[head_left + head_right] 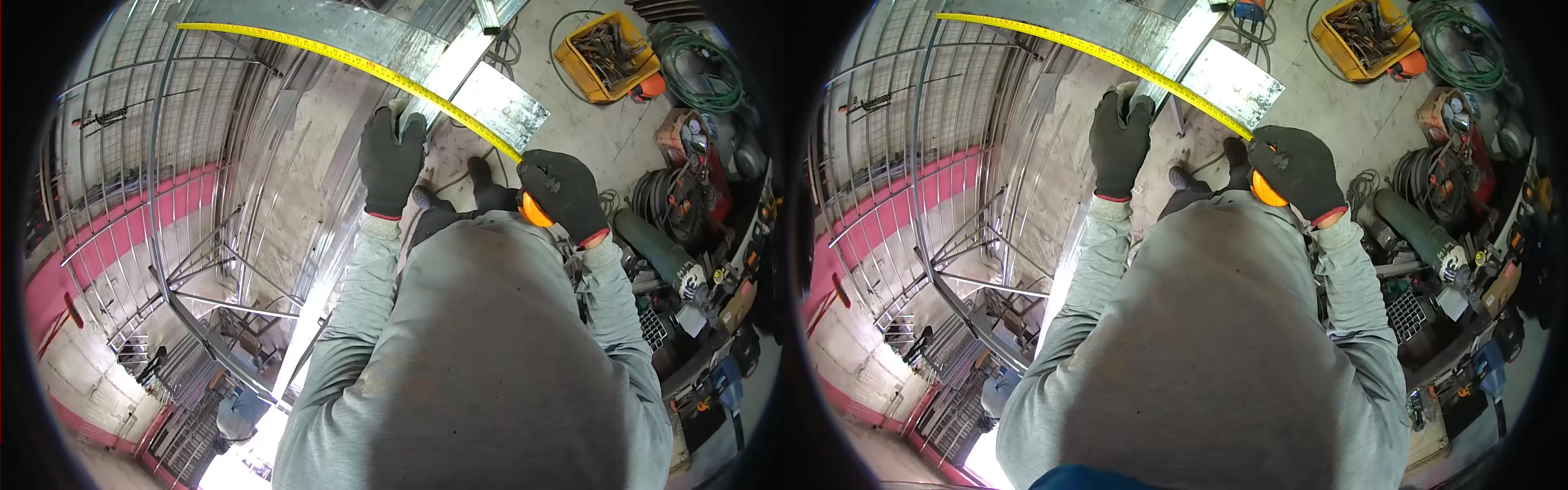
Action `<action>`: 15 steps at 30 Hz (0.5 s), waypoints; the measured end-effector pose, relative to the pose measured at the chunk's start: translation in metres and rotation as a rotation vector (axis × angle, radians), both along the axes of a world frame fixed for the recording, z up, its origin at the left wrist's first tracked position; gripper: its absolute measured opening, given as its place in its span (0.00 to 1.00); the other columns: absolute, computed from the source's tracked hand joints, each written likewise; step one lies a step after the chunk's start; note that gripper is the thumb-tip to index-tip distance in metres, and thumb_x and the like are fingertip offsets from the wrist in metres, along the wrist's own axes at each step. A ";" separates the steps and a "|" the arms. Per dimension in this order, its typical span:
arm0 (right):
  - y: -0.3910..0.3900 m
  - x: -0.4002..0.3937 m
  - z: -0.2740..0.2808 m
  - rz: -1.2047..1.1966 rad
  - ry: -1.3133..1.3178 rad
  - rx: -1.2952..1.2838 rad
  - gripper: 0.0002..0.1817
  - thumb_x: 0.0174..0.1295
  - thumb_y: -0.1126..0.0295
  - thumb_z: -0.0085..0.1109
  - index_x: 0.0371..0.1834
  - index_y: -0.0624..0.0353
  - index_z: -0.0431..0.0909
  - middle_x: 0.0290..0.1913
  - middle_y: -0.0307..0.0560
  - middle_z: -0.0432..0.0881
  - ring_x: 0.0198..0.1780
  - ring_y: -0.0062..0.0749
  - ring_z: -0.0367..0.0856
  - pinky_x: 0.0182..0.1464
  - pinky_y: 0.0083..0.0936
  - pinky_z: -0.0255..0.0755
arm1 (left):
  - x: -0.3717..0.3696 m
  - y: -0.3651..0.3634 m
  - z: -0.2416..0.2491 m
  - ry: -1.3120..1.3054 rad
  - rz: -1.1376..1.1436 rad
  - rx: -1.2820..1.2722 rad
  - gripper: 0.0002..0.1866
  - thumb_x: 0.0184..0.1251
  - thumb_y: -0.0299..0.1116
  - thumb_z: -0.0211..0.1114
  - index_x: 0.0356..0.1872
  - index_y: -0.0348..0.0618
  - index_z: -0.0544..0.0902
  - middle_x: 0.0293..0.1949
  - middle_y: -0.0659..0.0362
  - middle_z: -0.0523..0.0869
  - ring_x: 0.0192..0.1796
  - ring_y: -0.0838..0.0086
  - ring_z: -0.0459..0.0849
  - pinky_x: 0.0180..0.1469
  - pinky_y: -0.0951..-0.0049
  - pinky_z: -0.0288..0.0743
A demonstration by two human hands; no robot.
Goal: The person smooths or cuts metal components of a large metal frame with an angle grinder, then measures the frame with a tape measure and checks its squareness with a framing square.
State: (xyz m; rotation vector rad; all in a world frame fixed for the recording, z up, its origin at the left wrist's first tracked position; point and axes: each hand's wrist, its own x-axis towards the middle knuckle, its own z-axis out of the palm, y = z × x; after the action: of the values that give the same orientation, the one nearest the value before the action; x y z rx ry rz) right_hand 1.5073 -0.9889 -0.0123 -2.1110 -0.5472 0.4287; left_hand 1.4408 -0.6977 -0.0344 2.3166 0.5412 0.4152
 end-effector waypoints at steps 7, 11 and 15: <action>0.003 -0.001 0.008 0.121 -0.255 -0.107 0.12 0.65 0.61 0.71 0.45 0.55 0.92 0.41 0.48 0.93 0.40 0.46 0.91 0.42 0.39 0.83 | 0.003 -0.011 -0.001 -0.105 0.019 0.240 0.25 0.69 0.42 0.72 0.64 0.43 0.85 0.53 0.48 0.88 0.55 0.51 0.86 0.58 0.55 0.80; 0.002 -0.002 0.001 0.101 -0.351 -0.112 0.10 0.64 0.64 0.70 0.45 0.53 0.91 0.43 0.48 0.92 0.38 0.45 0.90 0.40 0.39 0.82 | 0.002 -0.009 0.004 -0.067 -0.163 0.337 0.29 0.66 0.41 0.76 0.66 0.44 0.84 0.58 0.45 0.86 0.56 0.44 0.84 0.59 0.50 0.80; 0.013 0.000 0.021 0.085 -0.265 -0.074 0.13 0.70 0.65 0.66 0.48 0.65 0.90 0.36 0.54 0.90 0.35 0.43 0.91 0.40 0.35 0.81 | -0.003 -0.007 -0.017 0.058 -0.152 0.440 0.27 0.67 0.48 0.74 0.64 0.47 0.85 0.66 0.41 0.84 0.63 0.43 0.82 0.63 0.43 0.75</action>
State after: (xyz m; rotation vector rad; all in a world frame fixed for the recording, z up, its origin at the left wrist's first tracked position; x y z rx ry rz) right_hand 1.5069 -0.9755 0.0084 -2.2372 -0.7864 0.2194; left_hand 1.4377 -0.7048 -0.0509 2.7770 0.3187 0.4278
